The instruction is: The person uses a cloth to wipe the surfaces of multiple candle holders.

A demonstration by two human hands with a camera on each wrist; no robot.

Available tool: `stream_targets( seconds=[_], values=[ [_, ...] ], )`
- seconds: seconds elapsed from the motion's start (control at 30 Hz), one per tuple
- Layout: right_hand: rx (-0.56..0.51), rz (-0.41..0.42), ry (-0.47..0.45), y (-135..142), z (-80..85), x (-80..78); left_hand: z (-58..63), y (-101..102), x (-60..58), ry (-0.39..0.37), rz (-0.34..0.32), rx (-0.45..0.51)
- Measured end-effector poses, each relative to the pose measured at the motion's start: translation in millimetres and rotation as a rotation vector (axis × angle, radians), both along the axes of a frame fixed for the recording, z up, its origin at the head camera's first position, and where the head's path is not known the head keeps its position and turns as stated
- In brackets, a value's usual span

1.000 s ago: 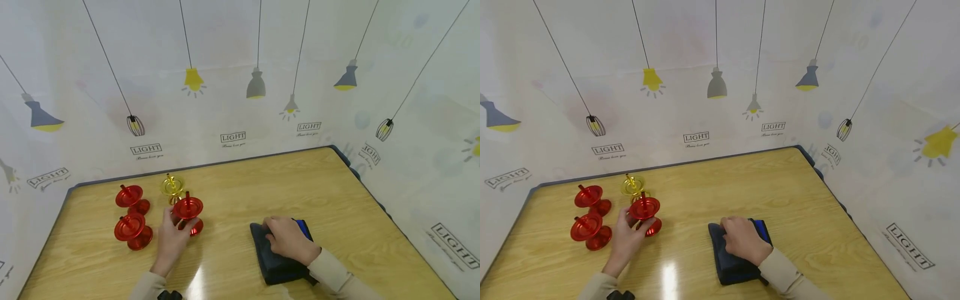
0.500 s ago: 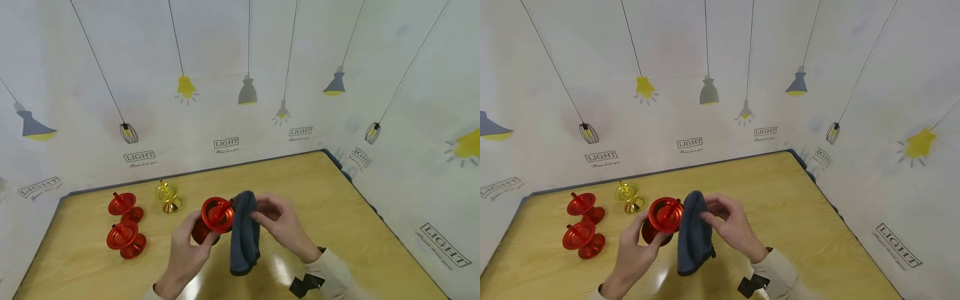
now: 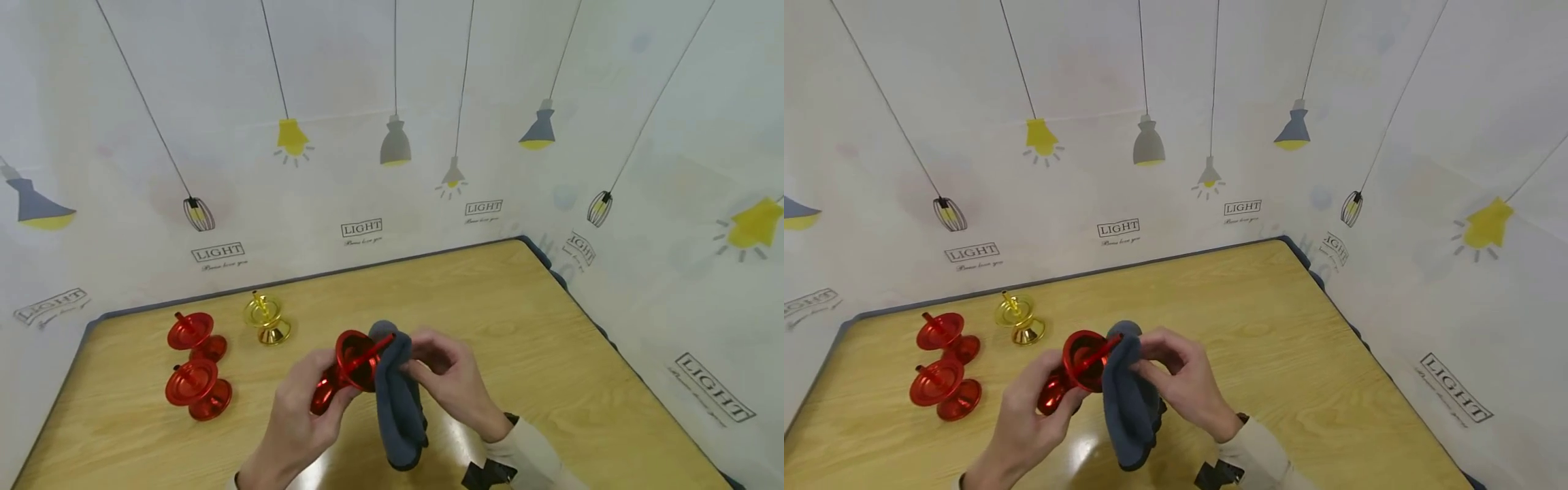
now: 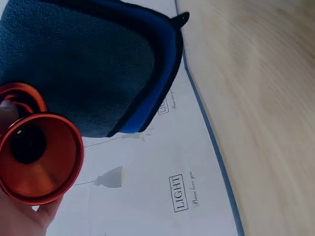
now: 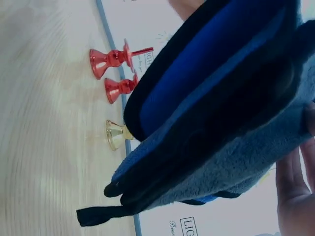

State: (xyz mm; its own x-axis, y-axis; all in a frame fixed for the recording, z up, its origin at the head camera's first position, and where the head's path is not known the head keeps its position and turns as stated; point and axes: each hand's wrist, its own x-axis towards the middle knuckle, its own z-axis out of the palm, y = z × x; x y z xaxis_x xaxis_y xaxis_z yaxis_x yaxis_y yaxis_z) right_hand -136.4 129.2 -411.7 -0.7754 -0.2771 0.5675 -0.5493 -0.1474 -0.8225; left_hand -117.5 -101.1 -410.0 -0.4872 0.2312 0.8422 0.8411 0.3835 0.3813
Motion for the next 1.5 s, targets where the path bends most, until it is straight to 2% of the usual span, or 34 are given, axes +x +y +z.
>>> stream_targets(
  seconds=[0.1, 0.3, 0.4, 0.63, 0.8, 0.93, 1.07, 1.23, 1.33, 1.5],
  values=[
    [0.013, -0.037, -0.016, 0, -0.1, 3.0, 3.1, 2, 2.2, 0.022, 0.024, -0.069],
    [0.075, -0.127, -0.063, -1, -1.0, 4.9, 2.6, 6, 5.1, -0.025, 0.079, -0.176],
    [0.076, -0.115, -0.093, -1, -2.5, 4.1, -1.0, 7, 4.6, -0.075, 0.057, -0.180],
    [0.060, -0.028, -0.144, -1, -9.5, 2.7, -6.0, 1, 3.2, -0.187, -0.016, -0.196],
    [0.062, -0.036, -0.181, -5, -12.2, 3.4, -6.5, 0, 3.1, -0.224, -0.066, -0.182],
    [0.070, -0.046, -0.193, -6, -12.2, 4.6, -4.5, 0, 2.4, -0.305, -0.118, -0.197],
    [0.084, -0.030, -0.168, -5, -11.9, 4.1, -1.8, -1, 1.0, -0.453, -0.231, -0.175],
    [0.084, 0.006, -0.153, -5, -10.9, 2.4, 1.0, -10, -9.4, -0.738, -0.434, -0.133],
    [0.091, 0.024, -0.145, -6, -11.0, 0.6, -0.4, -19, -21.5, -0.936, -0.609, -0.087],
    [0.093, 0.065, -0.136, -13, -12.7, -3.8, -12.5, -31, -38.8, -1.276, -1.026, 0.125]
  ],
)
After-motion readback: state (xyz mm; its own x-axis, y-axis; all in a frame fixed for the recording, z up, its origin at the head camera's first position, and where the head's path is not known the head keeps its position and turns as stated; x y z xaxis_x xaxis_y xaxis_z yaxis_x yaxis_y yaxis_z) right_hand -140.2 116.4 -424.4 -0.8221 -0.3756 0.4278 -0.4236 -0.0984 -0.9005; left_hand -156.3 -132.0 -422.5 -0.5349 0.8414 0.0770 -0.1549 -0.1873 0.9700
